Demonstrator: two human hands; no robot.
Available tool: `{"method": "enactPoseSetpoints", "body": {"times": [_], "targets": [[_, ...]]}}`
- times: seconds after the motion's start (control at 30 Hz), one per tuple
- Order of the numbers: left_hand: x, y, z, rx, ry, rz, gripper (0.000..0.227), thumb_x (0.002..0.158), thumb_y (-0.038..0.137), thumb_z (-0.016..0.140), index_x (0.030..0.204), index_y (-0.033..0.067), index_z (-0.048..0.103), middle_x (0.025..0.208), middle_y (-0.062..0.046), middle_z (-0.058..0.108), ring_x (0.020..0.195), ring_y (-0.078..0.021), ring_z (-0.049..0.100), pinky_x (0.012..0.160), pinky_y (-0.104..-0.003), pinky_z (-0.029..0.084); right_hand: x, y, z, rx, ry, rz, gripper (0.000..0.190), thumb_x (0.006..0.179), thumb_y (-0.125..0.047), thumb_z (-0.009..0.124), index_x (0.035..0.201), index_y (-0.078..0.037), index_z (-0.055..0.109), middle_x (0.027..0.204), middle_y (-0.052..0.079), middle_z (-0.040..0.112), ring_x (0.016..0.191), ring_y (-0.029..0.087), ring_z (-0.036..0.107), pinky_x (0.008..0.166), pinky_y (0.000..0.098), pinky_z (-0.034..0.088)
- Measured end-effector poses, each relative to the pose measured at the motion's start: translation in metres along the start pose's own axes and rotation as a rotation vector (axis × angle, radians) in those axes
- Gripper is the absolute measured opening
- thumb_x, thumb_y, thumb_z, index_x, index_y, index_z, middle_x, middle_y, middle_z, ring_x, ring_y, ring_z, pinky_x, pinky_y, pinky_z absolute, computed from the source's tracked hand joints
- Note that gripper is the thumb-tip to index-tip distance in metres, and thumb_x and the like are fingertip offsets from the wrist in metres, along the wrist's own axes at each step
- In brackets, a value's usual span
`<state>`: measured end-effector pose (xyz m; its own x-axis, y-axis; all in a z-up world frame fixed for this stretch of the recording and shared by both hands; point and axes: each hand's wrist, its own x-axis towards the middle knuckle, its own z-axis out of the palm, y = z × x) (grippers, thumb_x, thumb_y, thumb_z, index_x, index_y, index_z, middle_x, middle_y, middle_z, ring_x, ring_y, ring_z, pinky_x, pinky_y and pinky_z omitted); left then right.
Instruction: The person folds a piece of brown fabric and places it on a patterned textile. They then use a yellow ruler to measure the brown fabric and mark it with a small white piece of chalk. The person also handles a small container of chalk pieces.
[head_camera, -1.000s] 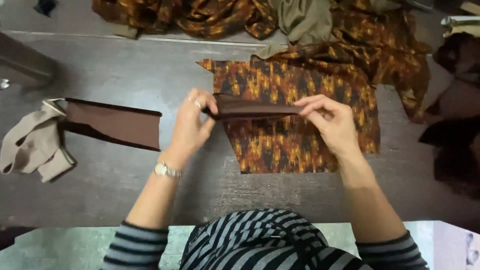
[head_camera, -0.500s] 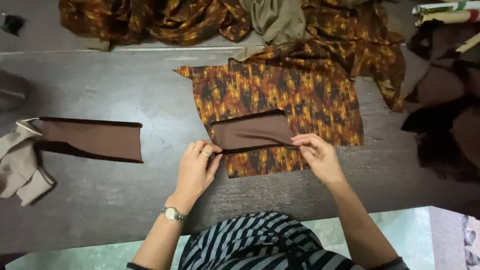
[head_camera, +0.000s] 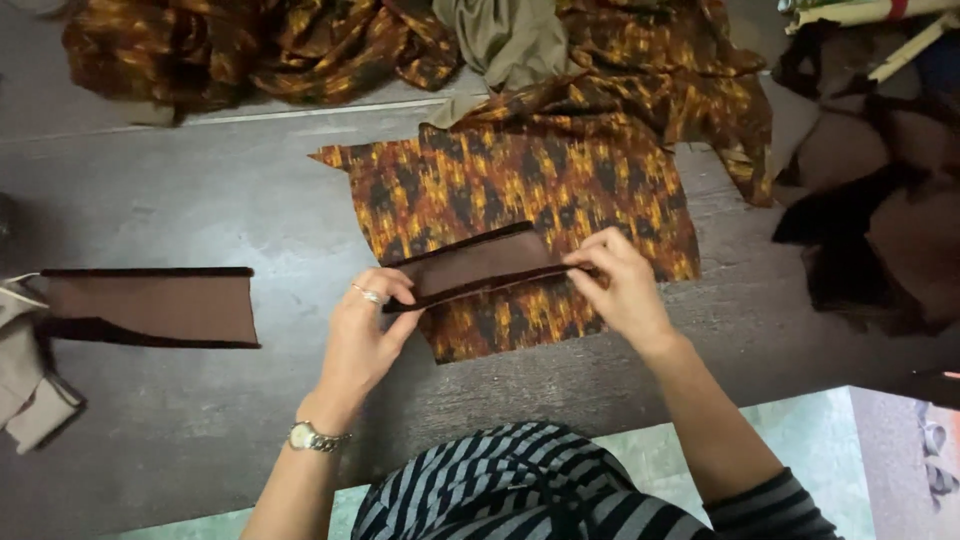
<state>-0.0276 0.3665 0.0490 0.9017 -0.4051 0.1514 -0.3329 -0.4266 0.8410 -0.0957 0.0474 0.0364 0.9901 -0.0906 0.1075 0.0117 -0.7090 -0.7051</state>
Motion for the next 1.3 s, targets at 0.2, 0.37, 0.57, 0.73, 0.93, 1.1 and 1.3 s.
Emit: {"method": "enactPoseSetpoints", "body": {"times": [0.2,0.37,0.57,0.73,0.93,1.1,1.3], "targets": [[0.000,0.035,-0.008,-0.306,0.008,-0.130,0.019,0.081,0.001,0.073,0.079,0.0075,0.056,0.088,-0.008,0.075,0.092,-0.0232,0.072,0.087,-0.036,0.053,0.000,-0.009,-0.026,0.414,0.104,0.010,0.009,0.082,0.002,0.073,0.089,-0.001,0.067,0.092,0.012,0.066,0.090,0.020,0.063,0.083,0.0282,0.048],[-0.012,0.032,-0.001,-0.517,0.013,-0.202,0.020,0.082,-0.002,0.072,0.088,0.0057,0.054,0.068,-0.003,0.057,0.064,-0.0125,0.059,0.064,-0.027,0.052,-0.021,0.003,-0.029,0.917,0.114,0.206,0.011,0.086,-0.005,0.062,0.091,-0.002,0.052,0.105,0.021,0.067,0.099,0.022,0.065,0.084,0.0284,0.052],[-0.006,0.023,0.026,-0.578,0.039,-0.314,0.011,0.092,-0.002,0.060,0.097,0.0018,0.052,0.060,0.002,0.037,0.051,-0.0063,0.042,0.047,-0.020,0.041,-0.012,0.025,-0.020,0.845,0.173,0.535,0.015,0.091,-0.007,0.062,0.101,-0.002,0.052,0.080,0.009,0.063,0.067,0.013,0.061,0.056,0.0268,0.057],[0.003,-0.028,0.066,-0.498,0.039,-0.586,0.008,0.093,-0.001,0.058,0.097,0.0058,0.054,0.081,-0.010,0.062,0.067,-0.0113,0.058,0.058,-0.024,0.052,0.008,0.038,0.000,0.621,0.102,0.676,0.020,0.090,-0.007,0.063,0.108,-0.004,0.055,0.082,0.006,0.066,0.062,0.009,0.060,0.053,0.0227,0.057],[0.012,-0.014,0.053,-0.535,0.049,-0.622,0.010,0.093,0.001,0.058,0.097,0.0074,0.064,0.088,-0.007,0.067,0.074,-0.0075,0.058,0.065,-0.021,0.055,0.012,0.035,-0.002,0.617,0.087,0.661,0.025,0.091,-0.006,0.060,0.116,-0.006,0.057,0.086,0.005,0.065,0.069,0.010,0.060,0.063,0.0265,0.061],[0.009,-0.021,0.054,-0.450,-0.068,-0.546,0.016,0.088,0.002,0.066,0.097,0.0115,0.076,0.089,-0.009,0.072,0.074,-0.0090,0.063,0.060,-0.022,0.057,0.010,0.042,-0.008,0.634,0.009,0.625,0.017,0.087,-0.002,0.062,0.104,-0.002,0.064,0.094,0.008,0.067,0.081,0.013,0.064,0.071,0.0286,0.060],[0.011,-0.017,0.058,-0.340,-0.082,-0.374,0.032,0.085,-0.002,0.065,0.111,0.0129,0.074,0.109,-0.013,0.068,0.071,-0.0096,0.055,0.060,-0.020,0.055,0.015,0.022,-0.024,0.510,-0.085,0.476,0.020,0.086,0.004,0.060,0.101,0.004,0.071,0.111,0.022,0.063,0.088,0.021,0.060,0.073,0.0327,0.057]]}}
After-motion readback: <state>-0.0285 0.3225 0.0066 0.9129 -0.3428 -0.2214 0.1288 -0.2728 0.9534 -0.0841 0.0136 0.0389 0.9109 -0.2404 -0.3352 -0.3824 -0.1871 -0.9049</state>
